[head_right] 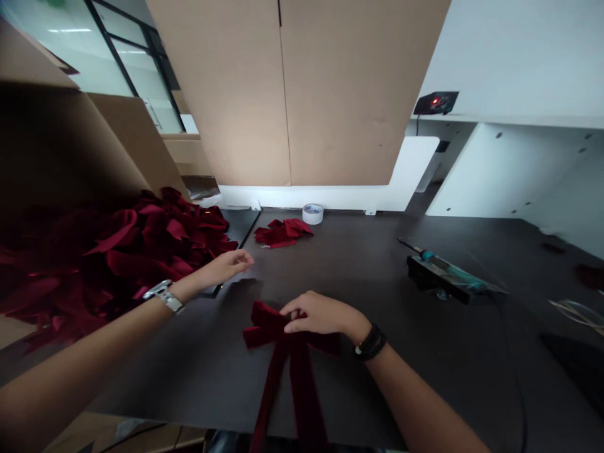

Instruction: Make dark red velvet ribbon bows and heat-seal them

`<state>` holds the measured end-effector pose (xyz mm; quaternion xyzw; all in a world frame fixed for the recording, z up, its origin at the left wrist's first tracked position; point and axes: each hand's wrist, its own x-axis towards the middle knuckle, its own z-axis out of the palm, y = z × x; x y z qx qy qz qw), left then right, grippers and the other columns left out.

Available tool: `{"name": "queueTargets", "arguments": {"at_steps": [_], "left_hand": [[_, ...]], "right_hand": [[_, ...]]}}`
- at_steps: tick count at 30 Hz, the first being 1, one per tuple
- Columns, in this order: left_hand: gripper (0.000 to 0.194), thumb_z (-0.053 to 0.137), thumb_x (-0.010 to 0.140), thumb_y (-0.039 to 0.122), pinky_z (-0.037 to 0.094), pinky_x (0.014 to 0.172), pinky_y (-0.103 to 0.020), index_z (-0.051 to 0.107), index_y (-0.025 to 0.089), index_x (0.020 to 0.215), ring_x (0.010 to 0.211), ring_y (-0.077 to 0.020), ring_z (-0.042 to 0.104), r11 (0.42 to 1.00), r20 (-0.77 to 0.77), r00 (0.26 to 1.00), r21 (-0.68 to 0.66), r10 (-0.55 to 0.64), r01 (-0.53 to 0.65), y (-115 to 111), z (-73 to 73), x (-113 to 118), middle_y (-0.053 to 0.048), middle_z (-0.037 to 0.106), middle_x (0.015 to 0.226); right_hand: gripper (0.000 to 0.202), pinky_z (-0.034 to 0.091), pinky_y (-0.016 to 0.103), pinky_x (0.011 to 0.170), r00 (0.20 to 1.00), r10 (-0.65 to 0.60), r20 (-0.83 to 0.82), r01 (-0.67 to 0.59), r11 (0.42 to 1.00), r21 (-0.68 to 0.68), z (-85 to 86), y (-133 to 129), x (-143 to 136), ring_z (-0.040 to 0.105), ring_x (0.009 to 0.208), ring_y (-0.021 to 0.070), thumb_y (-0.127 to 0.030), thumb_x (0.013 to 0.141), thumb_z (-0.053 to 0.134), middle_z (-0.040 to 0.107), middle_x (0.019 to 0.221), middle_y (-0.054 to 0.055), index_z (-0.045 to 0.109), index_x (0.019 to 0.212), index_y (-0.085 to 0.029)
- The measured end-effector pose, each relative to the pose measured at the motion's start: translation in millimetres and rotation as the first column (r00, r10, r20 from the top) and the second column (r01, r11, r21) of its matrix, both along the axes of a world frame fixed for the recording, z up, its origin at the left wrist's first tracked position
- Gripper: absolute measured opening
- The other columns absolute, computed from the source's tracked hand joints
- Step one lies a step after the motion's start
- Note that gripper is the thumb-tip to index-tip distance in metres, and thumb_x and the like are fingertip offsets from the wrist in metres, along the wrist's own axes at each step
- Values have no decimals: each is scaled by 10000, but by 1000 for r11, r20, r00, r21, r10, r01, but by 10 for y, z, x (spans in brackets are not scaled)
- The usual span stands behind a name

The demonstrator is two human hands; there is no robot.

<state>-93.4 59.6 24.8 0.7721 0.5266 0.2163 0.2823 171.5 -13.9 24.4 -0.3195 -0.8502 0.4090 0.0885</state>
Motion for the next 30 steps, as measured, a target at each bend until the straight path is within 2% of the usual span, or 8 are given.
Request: {"name": "queueTargets", "arguments": {"at_steps": [2,4,9,13,16,21,26,30], "left_hand": [[117,510,756,239,465,697,-299,597,174,800,714,-177,604,997,-46,999,74,3,0,158,-110,113,-40,657,767],[114,519,772,210,462,744,-309,613,170,822,760,-186,606,988,-93,996,155,11,4,321,-180,233,-58,668,812],[155,525,823,191,453,821,-326,628,156,933,881,-209,605,952,-207,977,306,42,24,624,-224,536,-96,666,940],[135,578,808,195,436,826,-356,641,147,917,931,-254,594,929,-327,944,360,41,85,695,-218,714,-127,660,974],[136,513,843,173,418,829,-374,641,140,809,930,-271,583,913,-390,921,385,26,137,707,-212,779,-147,659,925],[205,445,859,156,396,844,-399,616,145,747,924,-281,561,886,-404,914,430,13,177,727,-178,790,-157,644,877],[132,491,816,155,408,826,-364,578,169,718,841,-240,548,874,-311,950,459,-11,160,703,-128,765,-102,621,805],[96,473,816,170,414,833,-344,541,177,747,817,-211,538,866,-130,991,493,-16,79,605,-88,779,-70,602,806]], "right_hand": [[308,461,258,734,998,-52,-31,56,989,134,-139,29,17,601,769,154,-325,807,695,686,861,51,699,1070,-164],[335,449,279,814,990,-97,-101,120,960,253,-179,14,23,582,874,170,-350,788,720,672,919,56,691,1077,-181],[170,438,285,795,948,-235,-216,301,881,365,-131,-18,19,570,839,154,-266,929,532,670,877,48,674,931,-173],[227,413,300,778,968,-224,-116,252,831,496,-163,13,35,567,806,165,-269,956,479,685,859,53,659,869,-163],[230,398,304,781,980,-192,-57,191,804,563,-209,28,43,570,803,168,-272,962,470,689,856,50,649,873,-158],[243,384,303,768,982,-180,-61,181,781,598,-224,30,35,567,794,165,-291,969,453,685,844,42,637,872,-165],[192,385,295,760,936,-301,-184,353,770,531,-206,61,45,558,779,161,-233,947,490,688,844,43,635,846,-159],[158,383,283,723,864,-414,-286,503,736,453,-223,91,65,551,756,157,-178,911,521,656,781,36,618,787,-163]]}}
